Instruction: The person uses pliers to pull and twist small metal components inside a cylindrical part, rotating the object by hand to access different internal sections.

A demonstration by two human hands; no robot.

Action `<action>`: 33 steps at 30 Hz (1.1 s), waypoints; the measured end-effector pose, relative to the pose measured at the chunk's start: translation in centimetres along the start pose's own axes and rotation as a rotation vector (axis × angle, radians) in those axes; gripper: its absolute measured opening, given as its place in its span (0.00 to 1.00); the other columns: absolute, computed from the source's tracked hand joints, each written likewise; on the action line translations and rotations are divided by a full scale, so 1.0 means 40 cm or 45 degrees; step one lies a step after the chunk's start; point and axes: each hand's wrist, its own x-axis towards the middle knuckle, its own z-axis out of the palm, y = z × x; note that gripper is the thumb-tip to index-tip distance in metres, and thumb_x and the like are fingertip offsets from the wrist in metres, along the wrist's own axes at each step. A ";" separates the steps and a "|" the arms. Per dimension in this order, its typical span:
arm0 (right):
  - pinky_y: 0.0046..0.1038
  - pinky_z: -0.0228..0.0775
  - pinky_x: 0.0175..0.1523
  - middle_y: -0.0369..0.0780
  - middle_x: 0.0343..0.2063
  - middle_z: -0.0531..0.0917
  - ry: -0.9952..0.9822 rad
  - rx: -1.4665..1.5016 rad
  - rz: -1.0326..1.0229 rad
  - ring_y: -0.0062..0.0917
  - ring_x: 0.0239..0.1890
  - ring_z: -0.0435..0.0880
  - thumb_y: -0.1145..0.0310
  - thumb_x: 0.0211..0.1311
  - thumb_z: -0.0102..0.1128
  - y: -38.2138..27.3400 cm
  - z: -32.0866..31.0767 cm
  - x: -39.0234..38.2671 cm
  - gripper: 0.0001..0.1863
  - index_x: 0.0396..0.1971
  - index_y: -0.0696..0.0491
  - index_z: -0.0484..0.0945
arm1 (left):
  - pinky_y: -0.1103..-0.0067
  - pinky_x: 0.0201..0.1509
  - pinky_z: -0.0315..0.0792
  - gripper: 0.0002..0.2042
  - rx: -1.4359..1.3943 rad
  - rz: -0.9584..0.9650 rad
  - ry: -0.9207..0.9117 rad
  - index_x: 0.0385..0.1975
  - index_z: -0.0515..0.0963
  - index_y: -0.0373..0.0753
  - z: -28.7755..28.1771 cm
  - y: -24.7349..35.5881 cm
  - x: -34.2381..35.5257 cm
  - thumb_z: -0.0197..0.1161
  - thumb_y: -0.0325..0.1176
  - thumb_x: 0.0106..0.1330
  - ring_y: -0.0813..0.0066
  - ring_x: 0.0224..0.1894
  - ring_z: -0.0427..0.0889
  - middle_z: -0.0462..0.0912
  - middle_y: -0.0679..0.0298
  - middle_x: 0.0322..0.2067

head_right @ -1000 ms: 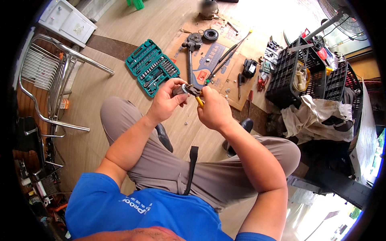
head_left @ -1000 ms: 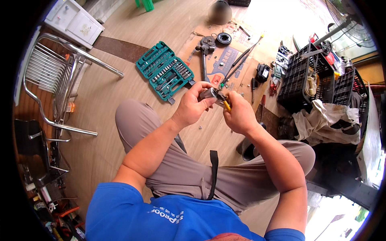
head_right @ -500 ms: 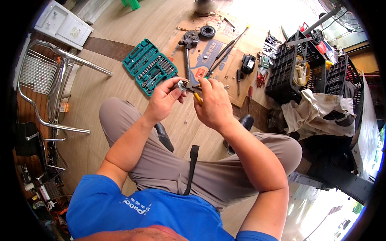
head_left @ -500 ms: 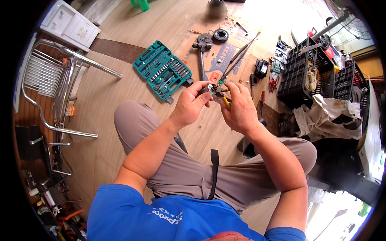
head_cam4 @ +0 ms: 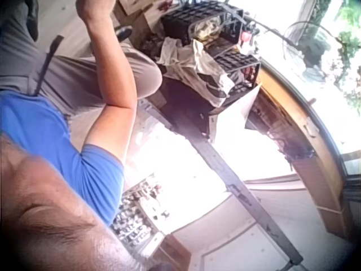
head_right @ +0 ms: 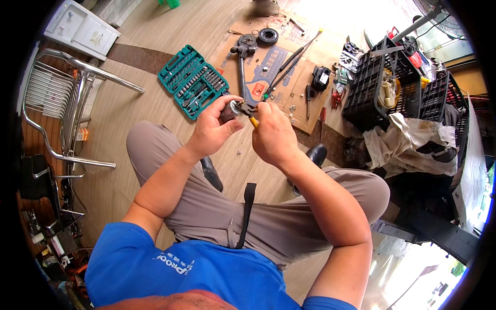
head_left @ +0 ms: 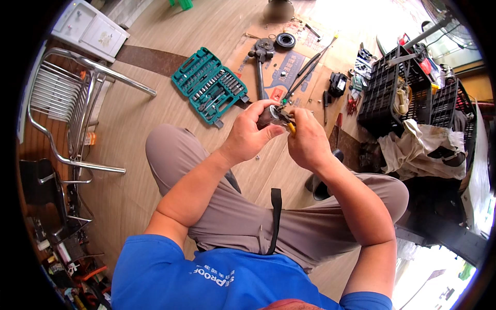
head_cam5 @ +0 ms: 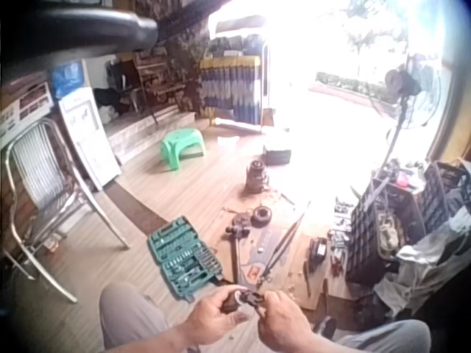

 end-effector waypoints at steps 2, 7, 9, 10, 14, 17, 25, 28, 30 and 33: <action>0.43 0.70 0.50 0.51 0.38 0.78 -0.099 0.007 0.041 0.48 0.45 0.77 0.75 0.53 0.58 -0.012 0.000 0.001 0.15 0.42 0.57 0.69 | 0.87 0.36 0.70 0.21 -0.111 -0.042 0.095 0.50 0.71 0.33 0.016 -0.023 -0.005 0.71 0.32 0.61 0.90 0.34 0.71 0.77 0.70 0.32; 0.46 0.72 0.45 0.52 0.35 0.81 -0.299 -0.008 0.152 0.50 0.40 0.81 0.72 0.56 0.59 -0.017 -0.010 0.015 0.13 0.40 0.57 0.69 | 0.81 0.31 0.71 0.22 0.277 -0.084 0.223 0.41 0.74 0.34 0.020 -0.020 -0.003 0.78 0.37 0.53 0.84 0.25 0.75 0.80 0.67 0.24; 0.47 0.72 0.44 0.52 0.32 0.82 -0.317 -0.007 0.194 0.51 0.39 0.81 0.71 0.56 0.59 -0.005 0.001 0.009 0.11 0.37 0.56 0.70 | 0.80 0.29 0.69 0.20 0.366 -0.099 0.210 0.38 0.76 0.35 0.020 -0.034 0.000 0.78 0.37 0.52 0.85 0.24 0.73 0.79 0.68 0.21; 0.47 0.72 0.44 0.52 0.32 0.82 -0.346 -0.003 0.217 0.51 0.39 0.81 0.71 0.55 0.58 0.006 0.019 -0.006 0.11 0.37 0.56 0.70 | 0.80 0.29 0.69 0.20 0.320 -0.165 0.168 0.38 0.76 0.35 0.023 -0.051 -0.011 0.78 0.37 0.52 0.84 0.24 0.73 0.79 0.68 0.22; 0.46 0.71 0.48 0.54 0.35 0.80 -0.386 0.052 0.206 0.50 0.43 0.80 0.74 0.53 0.56 0.004 0.028 0.004 0.13 0.39 0.57 0.70 | 0.81 0.30 0.70 0.18 0.242 -0.249 0.129 0.37 0.77 0.35 0.002 -0.078 -0.009 0.77 0.35 0.53 0.85 0.25 0.73 0.80 0.68 0.23; 0.44 0.69 0.52 0.54 0.40 0.78 -0.336 0.117 0.154 0.49 0.48 0.78 0.76 0.52 0.55 0.020 0.025 -0.002 0.17 0.44 0.59 0.70 | 0.83 0.31 0.70 0.16 0.174 -0.198 0.139 0.38 0.76 0.35 0.018 -0.040 -0.005 0.76 0.32 0.55 0.87 0.28 0.73 0.80 0.70 0.25; 0.39 0.65 0.61 0.57 0.48 0.75 -0.405 0.392 0.083 0.49 0.55 0.74 0.78 0.51 0.53 0.040 0.016 0.000 0.28 0.56 0.61 0.65 | 0.87 0.27 0.67 0.17 -0.174 -0.354 0.108 0.46 0.70 0.37 0.002 -0.032 0.008 0.70 0.27 0.62 0.89 0.27 0.72 0.76 0.72 0.29; 0.39 0.65 0.62 0.57 0.50 0.74 -0.387 0.385 0.180 0.49 0.56 0.73 0.78 0.51 0.53 0.050 0.005 0.001 0.28 0.56 0.63 0.65 | 0.87 0.24 0.65 0.17 -0.342 -0.457 0.076 0.47 0.68 0.38 -0.018 -0.022 0.014 0.68 0.30 0.64 0.88 0.22 0.69 0.73 0.73 0.25; 0.39 0.64 0.62 0.56 0.49 0.74 -0.344 0.363 0.091 0.48 0.56 0.73 0.78 0.51 0.53 0.049 -0.001 0.000 0.27 0.55 0.62 0.65 | 0.87 0.24 0.65 0.17 -0.404 -0.445 0.088 0.47 0.69 0.37 -0.019 -0.017 0.013 0.68 0.32 0.65 0.88 0.22 0.69 0.73 0.73 0.25; 0.40 0.64 0.63 0.55 0.49 0.74 -0.312 0.299 0.023 0.48 0.56 0.72 0.78 0.51 0.53 0.056 0.005 0.002 0.27 0.56 0.61 0.65 | 0.87 0.24 0.66 0.15 -0.328 -0.389 0.059 0.43 0.73 0.35 -0.028 -0.024 0.011 0.68 0.35 0.65 0.88 0.22 0.69 0.73 0.73 0.25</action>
